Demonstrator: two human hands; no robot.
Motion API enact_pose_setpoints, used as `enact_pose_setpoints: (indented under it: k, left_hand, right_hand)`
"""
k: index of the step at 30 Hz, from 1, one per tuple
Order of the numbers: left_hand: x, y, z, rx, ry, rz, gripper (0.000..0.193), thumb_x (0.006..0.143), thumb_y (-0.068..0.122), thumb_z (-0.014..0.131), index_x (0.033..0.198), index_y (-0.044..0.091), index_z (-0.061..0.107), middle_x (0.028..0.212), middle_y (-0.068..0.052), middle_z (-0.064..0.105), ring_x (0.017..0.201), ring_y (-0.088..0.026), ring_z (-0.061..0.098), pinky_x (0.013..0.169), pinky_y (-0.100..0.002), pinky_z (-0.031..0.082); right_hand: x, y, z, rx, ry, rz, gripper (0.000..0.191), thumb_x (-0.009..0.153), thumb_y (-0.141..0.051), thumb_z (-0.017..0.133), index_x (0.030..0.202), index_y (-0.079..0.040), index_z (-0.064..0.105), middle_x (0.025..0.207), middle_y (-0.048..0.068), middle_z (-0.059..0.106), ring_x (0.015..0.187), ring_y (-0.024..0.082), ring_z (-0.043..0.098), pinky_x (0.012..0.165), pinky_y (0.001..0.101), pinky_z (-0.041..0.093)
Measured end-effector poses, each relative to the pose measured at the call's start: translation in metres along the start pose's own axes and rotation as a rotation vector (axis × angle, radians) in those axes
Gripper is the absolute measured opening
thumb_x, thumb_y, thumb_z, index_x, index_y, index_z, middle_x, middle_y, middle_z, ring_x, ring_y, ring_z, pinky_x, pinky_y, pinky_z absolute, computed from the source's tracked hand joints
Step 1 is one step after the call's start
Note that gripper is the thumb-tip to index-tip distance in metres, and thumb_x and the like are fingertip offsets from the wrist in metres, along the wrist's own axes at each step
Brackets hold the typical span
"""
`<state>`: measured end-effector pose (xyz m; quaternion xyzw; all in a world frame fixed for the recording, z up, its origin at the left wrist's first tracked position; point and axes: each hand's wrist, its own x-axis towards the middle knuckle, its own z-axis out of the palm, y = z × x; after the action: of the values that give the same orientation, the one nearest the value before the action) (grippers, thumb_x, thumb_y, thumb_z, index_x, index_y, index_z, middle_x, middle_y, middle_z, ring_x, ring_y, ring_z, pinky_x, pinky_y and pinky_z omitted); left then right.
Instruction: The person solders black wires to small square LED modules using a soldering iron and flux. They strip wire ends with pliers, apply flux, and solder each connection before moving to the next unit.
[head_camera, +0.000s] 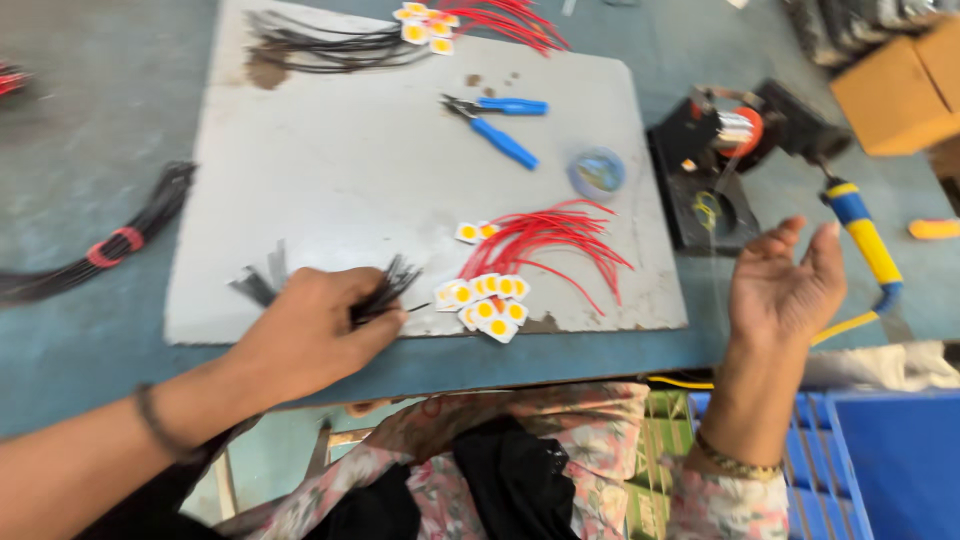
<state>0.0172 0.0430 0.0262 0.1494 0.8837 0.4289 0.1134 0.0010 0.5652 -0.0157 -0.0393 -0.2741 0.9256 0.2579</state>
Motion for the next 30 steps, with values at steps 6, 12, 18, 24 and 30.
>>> enact_pose_setpoints:
  k: [6, 12, 18, 24, 30]
  left_hand:
    - [0.004, 0.007, -0.004, -0.022, 0.046, -0.038, 0.019, 0.077, 0.021, 0.072, 0.082, 0.002, 0.074, 0.051, -0.015, 0.061, 0.044, -0.018, 0.049, 0.044, -0.037, 0.042]
    - [0.021, 0.012, -0.016, 0.076, 0.103, 0.007, 0.021, 0.078, 0.023, 0.073, 0.088, 0.005, 0.076, 0.05, -0.019, 0.056, 0.039, -0.022, 0.048, 0.043, -0.038, 0.038]
    - [0.035, 0.006, -0.017, -0.048, 0.061, 0.273, 0.022, 0.075, 0.019, 0.071, 0.089, 0.002, 0.074, 0.066, -0.018, 0.067, 0.05, -0.028, 0.065, 0.05, -0.04, 0.05]
    - [0.024, -0.004, -0.002, 0.035, 0.006, 0.386, 0.023, 0.079, 0.021, 0.069, 0.081, -0.001, 0.067, 0.07, -0.022, 0.065, 0.066, -0.042, 0.065, 0.061, -0.048, 0.051]
    - [0.016, -0.007, 0.0, 0.009, -0.009, 0.402, 0.022, 0.081, 0.021, 0.068, 0.08, -0.001, 0.066, 0.071, -0.021, 0.066, 0.066, -0.042, 0.064, 0.061, -0.048, 0.051]
  right_hand:
    - [0.021, -0.013, -0.007, -0.236, -0.042, -0.191, 0.038, 0.107, -0.024, 0.075, 0.14, -0.018, 0.056, 0.096, 0.002, 0.065, 0.073, 0.012, 0.06, 0.067, 0.0273, 0.049]
    - [0.045, -0.017, -0.028, -0.745, 0.144, -0.52, 0.05, 0.104, -0.047, 0.069, 0.141, -0.015, 0.064, 0.083, 0.001, 0.065, 0.059, 0.009, 0.05, 0.051, 0.0234, 0.036]
    - [0.004, -0.064, -0.069, -0.642, 0.27, -0.775, 0.026, 0.101, -0.031, 0.069, 0.105, -0.006, 0.064, 0.082, 0.003, 0.058, 0.058, 0.011, 0.045, 0.05, 0.0245, 0.033]
    - [-0.114, 0.011, -0.035, -0.776, -0.111, -0.611, 0.037, 0.117, -0.034, 0.066, 0.138, -0.009, 0.049, 0.1, 0.016, 0.067, 0.066, 0.014, 0.059, 0.056, 0.0242, 0.047]
    - [-0.167, 0.121, 0.071, -0.901, -0.761, -0.271, 0.03, 0.11, -0.021, 0.06, 0.138, -0.017, 0.051, 0.111, 0.025, 0.074, 0.092, 0.032, 0.08, 0.094, 0.0473, 0.061]
